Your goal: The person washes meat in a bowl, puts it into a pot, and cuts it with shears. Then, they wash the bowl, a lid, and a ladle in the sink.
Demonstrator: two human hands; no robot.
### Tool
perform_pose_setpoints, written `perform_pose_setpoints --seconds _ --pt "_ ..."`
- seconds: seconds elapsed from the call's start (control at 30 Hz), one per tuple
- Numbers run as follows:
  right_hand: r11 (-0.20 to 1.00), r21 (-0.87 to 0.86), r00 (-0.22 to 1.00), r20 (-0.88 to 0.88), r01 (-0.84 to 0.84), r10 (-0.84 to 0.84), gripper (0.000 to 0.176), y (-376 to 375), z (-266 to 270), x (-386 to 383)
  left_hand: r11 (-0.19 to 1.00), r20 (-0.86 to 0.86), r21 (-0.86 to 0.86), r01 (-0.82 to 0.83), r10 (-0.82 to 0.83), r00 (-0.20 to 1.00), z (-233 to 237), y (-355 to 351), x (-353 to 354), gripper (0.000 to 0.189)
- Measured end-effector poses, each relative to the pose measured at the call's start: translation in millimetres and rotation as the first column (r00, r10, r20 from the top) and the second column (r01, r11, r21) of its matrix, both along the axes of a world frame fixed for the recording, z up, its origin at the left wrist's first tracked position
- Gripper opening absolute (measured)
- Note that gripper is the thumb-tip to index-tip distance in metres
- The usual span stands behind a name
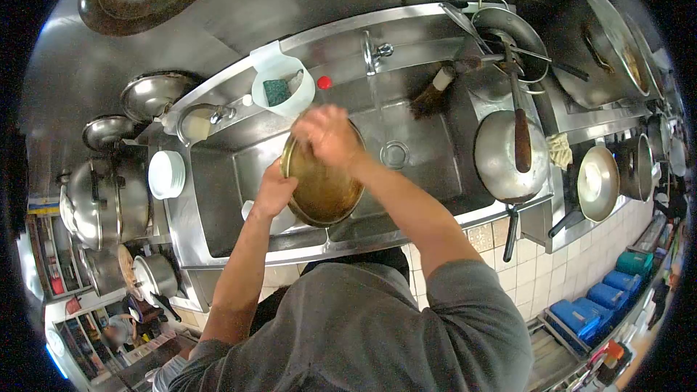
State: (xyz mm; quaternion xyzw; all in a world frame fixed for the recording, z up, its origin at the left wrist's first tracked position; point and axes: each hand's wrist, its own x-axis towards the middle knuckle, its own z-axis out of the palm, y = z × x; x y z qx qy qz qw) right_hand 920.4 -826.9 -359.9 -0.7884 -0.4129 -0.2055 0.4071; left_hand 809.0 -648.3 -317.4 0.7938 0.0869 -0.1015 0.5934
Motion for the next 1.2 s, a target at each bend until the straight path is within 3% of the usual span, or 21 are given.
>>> perform_pose_setpoints --seconds 0.07,0.1,0.17,0.23,0.27,0.33,0.43,0.47,0.57,0.6,0.63,0.7,0.73,0.83,0.9,0.93,0.97,1.0,1.07,1.17,1.2 --pt "0.949 0.087 0.923 -0.274 0.302 -0.269 0.025 -4 -47 39 0.998 0.01 -0.056 0.005 -0.004 1.0 16 -6 -6 0.048" --pt "0.946 0.093 0.923 -0.268 0.311 -0.277 0.025 -1 -61 47 0.997 0.051 -0.079 -0.02 0.024 0.998 25 -10 -10 0.047" --pt "0.928 0.326 0.771 -0.632 0.179 0.073 0.03 4 -61 53 0.994 0.091 -0.105 -0.039 0.049 0.995 28 -11 -11 0.046" --pt "0.905 0.413 0.792 -0.584 0.101 0.178 0.029 5 -41 51 0.981 -0.008 -0.169 -0.098 0.098 0.995 24 0 -13 0.043" --pt "0.943 0.328 0.867 -0.454 -0.052 0.206 0.027 4 -17 47 0.943 -0.16 -0.25 -0.219 0.183 0.97 27 4 -9 0.038" --pt "0.958 0.084 0.941 -0.181 -0.274 0.285 0.032 13 18 33 0.977 -0.168 -0.147 -0.155 0.13 0.977 31 16 8 0.035" --pt "0.97 0.086 0.973 -0.03 -0.225 0.229 0.033 8 53 20 0.995 -0.085 -0.007 -0.095 0.094 0.992 33 13 7 0.03" --pt "0.948 0.22 0.915 -0.283 -0.229 0.287 0.028 10 28 38 0.993 0.005 0.04 -0.108 0.108 0.994 35 10 -2 0.029" --pt "0.905 0.419 0.889 -0.384 -0.072 0.248 0.03 12 -3 63 0.987 0.107 -0.015 -0.162 0.163 0.981 29 12 -9 0.028" --pt "0.828 0.538 0.727 -0.505 -0.155 0.465 0.028 19 -9 58 0.988 0.082 0.04 -0.15 0.147 0.986 26 17 -6 0.027" --pt "0.828 0.539 0.725 -0.509 -0.152 0.465 0.028 24 18 40 0.986 0.039 0.097 -0.136 0.133 0.99 22 25 -8 0.027" --pt "0.913 -0.049 0.914 -0.023 -0.405 0.404 0.034 28 71 12 0.982 -0.006 0.16 -0.098 0.1 0.995 15 37 -2 0.025" --pt "0.915 -0.046 0.916 -0.023 -0.402 0.401 0.034 28 70 12 0.988 0.033 0.138 -0.064 0.06 0.998 19 36 1 0.024" --pt "0.959 0.031 0.959 -0.005 -0.283 0.283 0.023 21 49 33 0.994 0.105 0.077 -0.08 0.072 0.992 23 27 0 0.026" --pt "0.913 0.391 0.917 -0.396 0.117 0.052 0.027 10 -13 55 0.972 0.187 -0.111 -0.206 0.224 0.957 13 30 -10 0.026" --pt "0.895 0.37 0.876 -0.48 0.248 -0.045 0.031 4 -37 52 0.936 0.192 -0.274 -0.222 0.279 0.941 27 17 -13 0.027" --pt "0.863 0.336 0.816 -0.561 0.376 -0.138 0.035 2 -58 44 0.936 0.189 -0.274 -0.219 0.276 0.942 31 10 -15 0.027" --pt "0.864 0.33 0.813 -0.564 0.381 -0.143 0.035 2 -72 34 0.947 0.24 -0.21 -0.242 0.29 0.926 32 4 -17 0.026" --pt "0.779 0.236 0.55 -0.82 0.58 -0.161 0.039 2 -101 5 0.948 0.279 -0.101 -0.302 0.319 0.906 14 6 -20 0.025" --pt "0.633 0.225 0.428 -0.884 0.741 -0.187 0.039 40 -164 -36 0.907 0.372 -0.236 -0.349 0.416 0.83 18 -27 -12 0.024" --pt "0.558 0.184 0.305 -0.943 0.809 -0.131 0.036 52 -166 -50 0.902 0.349 -0.234 -0.363 0.426 0.834 19 -33 -9 0.024"
